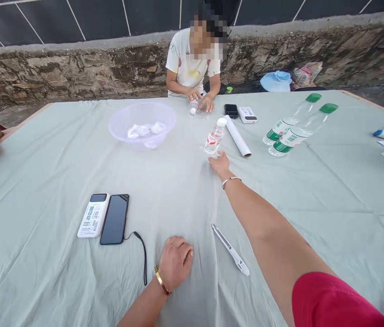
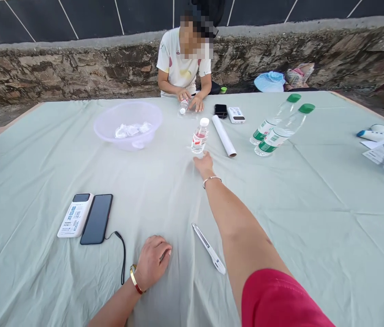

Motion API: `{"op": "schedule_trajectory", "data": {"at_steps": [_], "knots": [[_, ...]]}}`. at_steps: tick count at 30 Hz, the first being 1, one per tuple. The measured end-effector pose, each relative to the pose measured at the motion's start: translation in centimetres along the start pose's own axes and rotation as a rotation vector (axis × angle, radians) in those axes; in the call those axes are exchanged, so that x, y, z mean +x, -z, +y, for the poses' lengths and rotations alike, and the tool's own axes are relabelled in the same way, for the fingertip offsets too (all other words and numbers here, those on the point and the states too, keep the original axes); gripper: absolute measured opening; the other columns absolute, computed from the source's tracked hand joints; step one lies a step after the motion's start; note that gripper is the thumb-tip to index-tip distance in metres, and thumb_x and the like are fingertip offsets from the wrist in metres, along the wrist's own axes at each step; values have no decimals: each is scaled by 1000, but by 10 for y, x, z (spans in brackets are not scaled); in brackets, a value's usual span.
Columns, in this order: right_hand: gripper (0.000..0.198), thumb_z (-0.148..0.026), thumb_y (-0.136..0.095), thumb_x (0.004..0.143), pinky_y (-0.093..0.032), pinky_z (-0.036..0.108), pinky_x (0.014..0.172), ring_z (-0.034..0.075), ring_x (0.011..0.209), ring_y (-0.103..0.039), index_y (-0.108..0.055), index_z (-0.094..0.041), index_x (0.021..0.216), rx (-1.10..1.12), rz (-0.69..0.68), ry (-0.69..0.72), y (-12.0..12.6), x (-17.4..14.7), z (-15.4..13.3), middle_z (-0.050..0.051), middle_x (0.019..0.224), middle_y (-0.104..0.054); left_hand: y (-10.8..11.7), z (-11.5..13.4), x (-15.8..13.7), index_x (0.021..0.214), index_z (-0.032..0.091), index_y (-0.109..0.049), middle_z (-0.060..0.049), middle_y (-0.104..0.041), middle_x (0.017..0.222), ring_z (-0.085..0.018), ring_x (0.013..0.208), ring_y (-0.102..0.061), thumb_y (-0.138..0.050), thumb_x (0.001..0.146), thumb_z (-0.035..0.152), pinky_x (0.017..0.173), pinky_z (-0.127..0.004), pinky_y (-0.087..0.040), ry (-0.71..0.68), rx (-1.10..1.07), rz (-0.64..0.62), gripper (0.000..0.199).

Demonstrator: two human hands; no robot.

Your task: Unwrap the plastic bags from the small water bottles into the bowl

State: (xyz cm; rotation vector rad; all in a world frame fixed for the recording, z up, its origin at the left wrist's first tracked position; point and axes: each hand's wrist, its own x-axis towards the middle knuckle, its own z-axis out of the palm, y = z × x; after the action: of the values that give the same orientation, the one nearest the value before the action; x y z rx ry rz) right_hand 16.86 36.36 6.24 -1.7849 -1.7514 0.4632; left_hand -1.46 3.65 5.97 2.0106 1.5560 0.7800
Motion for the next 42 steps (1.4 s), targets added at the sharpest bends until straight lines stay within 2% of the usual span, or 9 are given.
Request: {"op": "schedule_trajectory", "data": {"at_steps": [4,6,9,14,21,24,30,33,42], "knots": [[42,-24,-54,83,-46,25,75,12,83,-63,-54,-6,121,-24,-123,-76,30,-104,12,11,108,-66,1,-2,1,76,20,-65,-6,-62,75,-19,74,-55,-44,83,13,71,-36,-43,-4,13,-22,23],[44,-22,-59,79,-47,28,85,17,98,-62,-56,-13,121,-44,-152,-60,45,-168,17,10,116,-64,2,-3,2,77,20,-66,-6,-63,77,-19,77,-55,-45,83,14,73,-36,-43,2,16,-38,23],[50,-28,-50,85,-38,39,104,23,129,-45,-47,-19,134,-172,-181,71,59,-256,22,11,137,-51,5,-2,3,79,20,-66,-5,-63,80,-19,79,-56,-46,84,15,76,-35,-43,17,34,-70,21],[49,-19,-32,92,-28,47,110,24,137,-33,-40,-24,141,-403,-189,90,64,-337,23,8,147,-39,9,-1,3,80,20,-65,-5,-63,82,-20,82,-55,-47,84,14,77,-34,-43,29,97,-86,19],[50,-19,-27,94,-29,44,110,21,133,-40,-41,-24,141,-492,-82,83,75,-370,35,6,142,-48,9,1,5,86,20,-66,-5,-63,84,-20,84,-55,-48,80,12,81,-36,-43,38,152,-99,21],[50,-19,-28,93,-31,43,108,21,131,-42,-40,-25,142,-499,-56,76,78,-373,37,5,140,-50,6,6,-11,101,20,-66,-9,-63,102,-24,98,-55,-48,82,16,89,-41,-42,63,186,-97,26],[49,-19,-27,93,-31,43,108,22,132,-41,-44,-19,138,-502,-58,34,82,-373,32,8,140,-50,2,7,-76,144,25,-35,-14,-25,154,-36,142,-13,-41,85,59,110,-61,-8,58,385,-225,68],[49,-18,-27,93,-30,44,108,23,132,-41,-45,-18,138,-500,-61,27,84,-373,31,8,140,-49,7,3,-91,147,28,-28,-10,-17,157,-34,143,-7,-31,87,63,111,-61,0,99,476,-267,70],[48,-18,-26,92,-31,44,107,24,131,-40,-46,-15,136,-509,1,-48,108,-379,53,11,138,-50,13,6,-90,147,28,-27,-9,-16,157,-33,144,-6,-30,88,61,112,-59,-1,133,516,-280,69]]}}
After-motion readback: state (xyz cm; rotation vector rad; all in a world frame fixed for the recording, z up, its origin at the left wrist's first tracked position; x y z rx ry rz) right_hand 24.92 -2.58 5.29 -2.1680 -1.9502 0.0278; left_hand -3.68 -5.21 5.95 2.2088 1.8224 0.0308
